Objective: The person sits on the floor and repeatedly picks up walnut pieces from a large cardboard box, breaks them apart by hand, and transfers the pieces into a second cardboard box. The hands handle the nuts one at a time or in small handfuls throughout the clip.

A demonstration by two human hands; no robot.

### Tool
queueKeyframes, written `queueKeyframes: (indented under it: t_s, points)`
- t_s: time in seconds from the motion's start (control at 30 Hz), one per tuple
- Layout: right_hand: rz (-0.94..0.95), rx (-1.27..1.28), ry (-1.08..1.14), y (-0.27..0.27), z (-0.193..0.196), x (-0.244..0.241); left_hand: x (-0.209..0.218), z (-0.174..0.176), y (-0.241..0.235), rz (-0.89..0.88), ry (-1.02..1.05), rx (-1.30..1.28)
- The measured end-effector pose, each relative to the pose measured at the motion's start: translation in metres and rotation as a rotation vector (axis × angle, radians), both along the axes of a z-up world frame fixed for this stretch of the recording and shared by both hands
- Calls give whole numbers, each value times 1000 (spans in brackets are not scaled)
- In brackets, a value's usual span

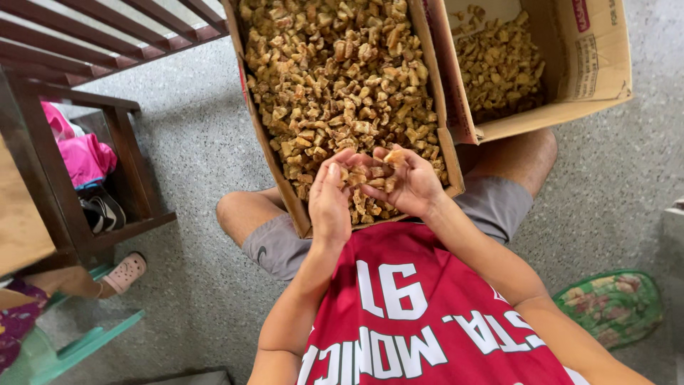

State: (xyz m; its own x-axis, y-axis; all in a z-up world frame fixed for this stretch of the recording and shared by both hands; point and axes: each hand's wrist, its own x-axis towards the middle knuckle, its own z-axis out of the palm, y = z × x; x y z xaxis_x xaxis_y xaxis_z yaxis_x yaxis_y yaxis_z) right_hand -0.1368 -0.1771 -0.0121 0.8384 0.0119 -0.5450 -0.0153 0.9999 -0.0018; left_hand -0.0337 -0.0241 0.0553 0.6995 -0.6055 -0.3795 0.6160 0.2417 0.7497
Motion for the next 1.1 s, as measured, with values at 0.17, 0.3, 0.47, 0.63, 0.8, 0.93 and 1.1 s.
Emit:
queueKeyframes:
  t_s: [0.17, 0.3, 0.47, 0.63, 0.8, 0.93, 1.1]
  points:
    - [8, -75, 248, 14, -8, 15, -24, 12, -12, -186, -508, 105]
    - [7, -62, 223, 7, -2, 18, -20, 8, -2, -138, -361, 70]
    - [-223, -118, 114, -71, 26, 7, 6, -26, 23, 2, -294, 194]
    - [-321, -1050, 327, -174, 40, -19, 39, -45, 50, -22, -803, 632]
    - [195, -2257, 882, -191, 23, -19, 60, -53, 43, -83, -805, 784]
    - [261, -2117, 585, -126, 13, -9, 50, -62, 25, -185, -919, 696]
    - [471, -2356, 187, -46, -4, 47, 35, -73, -1, -176, -1094, 738]
